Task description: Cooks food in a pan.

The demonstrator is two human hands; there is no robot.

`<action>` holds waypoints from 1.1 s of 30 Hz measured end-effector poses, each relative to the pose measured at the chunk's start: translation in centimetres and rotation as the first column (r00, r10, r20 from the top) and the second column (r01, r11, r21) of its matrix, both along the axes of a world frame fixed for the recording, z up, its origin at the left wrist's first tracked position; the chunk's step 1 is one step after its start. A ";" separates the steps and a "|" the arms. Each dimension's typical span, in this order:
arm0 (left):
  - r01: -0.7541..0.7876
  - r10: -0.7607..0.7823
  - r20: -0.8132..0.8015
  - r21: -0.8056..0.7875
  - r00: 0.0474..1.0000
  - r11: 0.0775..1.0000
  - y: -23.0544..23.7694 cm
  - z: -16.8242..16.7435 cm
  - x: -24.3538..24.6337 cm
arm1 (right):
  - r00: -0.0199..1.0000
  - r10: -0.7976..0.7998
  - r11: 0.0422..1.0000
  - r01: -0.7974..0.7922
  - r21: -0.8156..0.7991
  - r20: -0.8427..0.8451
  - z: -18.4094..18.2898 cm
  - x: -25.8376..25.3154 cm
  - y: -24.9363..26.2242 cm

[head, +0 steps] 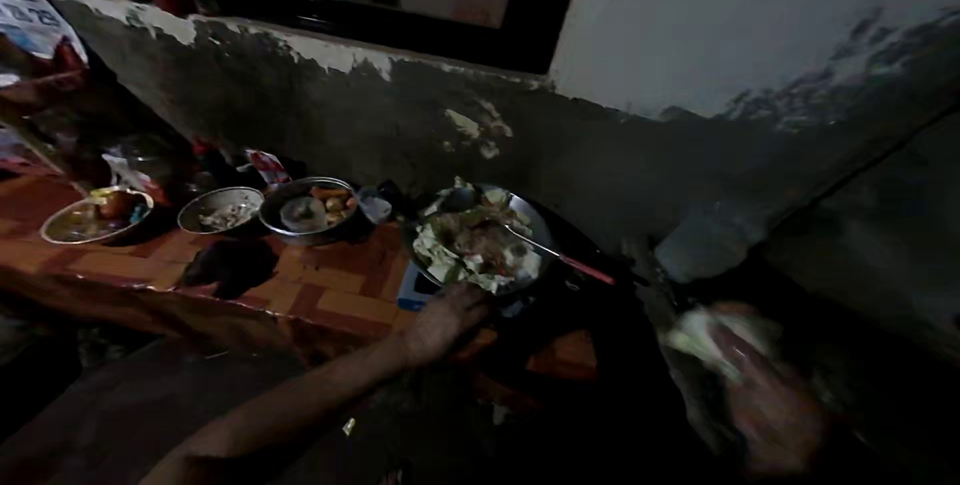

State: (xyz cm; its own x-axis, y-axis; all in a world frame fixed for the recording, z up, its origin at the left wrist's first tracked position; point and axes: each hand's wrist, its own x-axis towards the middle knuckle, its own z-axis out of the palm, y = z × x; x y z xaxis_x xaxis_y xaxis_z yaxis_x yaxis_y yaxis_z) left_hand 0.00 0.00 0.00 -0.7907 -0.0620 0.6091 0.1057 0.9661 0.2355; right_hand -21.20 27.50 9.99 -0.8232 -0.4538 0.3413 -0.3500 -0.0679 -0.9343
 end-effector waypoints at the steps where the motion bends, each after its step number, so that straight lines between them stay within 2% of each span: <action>1: -0.089 0.088 0.033 0.021 0.996 0.996 -2.6 0.9 0.6 | 0.999 0.026 0.998 -0.025 0.056 -0.019 0.0 0.0 -5.1; 3: -0.258 0.239 0.200 0.079 0.950 0.963 -7.1 3.1 1.4 | 0.996 0.073 0.985 -0.063 0.158 -0.059 -0.9 -0.2 -13.8; 5: -0.393 0.336 0.373 0.085 0.865 0.916 -10.9 4.6 1.1 | 0.979 0.188 0.924 -0.151 0.351 -0.074 -1.8 -0.3 -20.5; 7: -0.461 0.362 0.510 0.077 0.780 0.884 -13.5 5.6 0.2 | 0.934 0.356 0.764 -0.301 0.571 0.015 -2.3 -0.9 -25.0; 9: -0.482 0.351 0.603 0.063 0.716 0.874 -15.1 6.0 -1.1 | 0.881 0.467 0.620 -0.387 0.683 0.075 -2.2 -1.7 -27.4; 11: -0.510 0.330 0.698 0.058 0.636 0.858 -15.9 6.6 -2.6 | 0.853 0.521 0.552 -0.340 0.762 0.003 -1.6 -2.9 -28.0; 13: -0.523 0.327 0.760 0.019 0.561 0.852 -16.8 6.4 -4.3 | 0.833 0.545 0.462 -0.200 0.864 -0.099 -0.5 -4.1 -27.1; 15: -0.529 0.319 0.803 -0.005 0.504 0.848 -17.5 5.9 -6.1 | 0.813 0.569 0.262 -0.040 0.964 -0.121 -0.3 -5.5 -25.8; 17: -0.553 0.320 0.830 -0.017 0.457 0.833 -17.7 5.1 -7.6 | 0.796 0.598 0.046 0.075 0.996 -0.087 -1.2 -6.8 -25.0; 19: -0.571 0.339 0.844 -0.048 0.416 0.820 -18.0 5.1 -8.9 | 0.771 0.634 -0.055 0.120 0.991 -0.058 -2.1 -7.8 -25.4; 23: -0.600 0.358 0.858 -0.076 0.368 0.797 -18.3 4.9 -10.5 | 0.706 0.709 -0.108 0.112 0.988 -0.002 -4.3 -9.1 -26.9; 26: -0.670 0.378 0.836 -0.018 0.397 0.742 -18.4 4.8 -10.7 | 0.677 0.736 -0.107 0.108 0.988 0.005 -4.2 -9.6 -27.7; 29: -0.700 0.454 0.759 0.002 0.466 0.714 -18.5 6.3 -10.2 | 0.664 0.743 0.006 0.113 0.994 -0.080 -2.3 -10.6 -27.9; 31: -0.696 0.478 0.699 0.040 0.532 0.717 -17.9 8.7 -9.4 | 0.645 0.744 0.100 0.149 0.984 -0.173 0.2 -11.0 -27.4; 33: -0.667 0.504 0.649 0.007 0.570 0.745 -17.9 10.6 -8.1 | 0.615 0.745 0.161 0.212 0.964 -0.259 3.2 -11.2 -26.5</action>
State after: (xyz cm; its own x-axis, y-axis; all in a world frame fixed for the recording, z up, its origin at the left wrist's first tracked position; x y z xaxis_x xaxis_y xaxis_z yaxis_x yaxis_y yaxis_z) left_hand -8.07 -17.87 10.61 -0.7015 -0.7109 -0.0506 -0.6973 0.6699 0.2548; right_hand -32.40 1.02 13.17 -0.3433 -0.9069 -0.2441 -0.9392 0.3339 0.0804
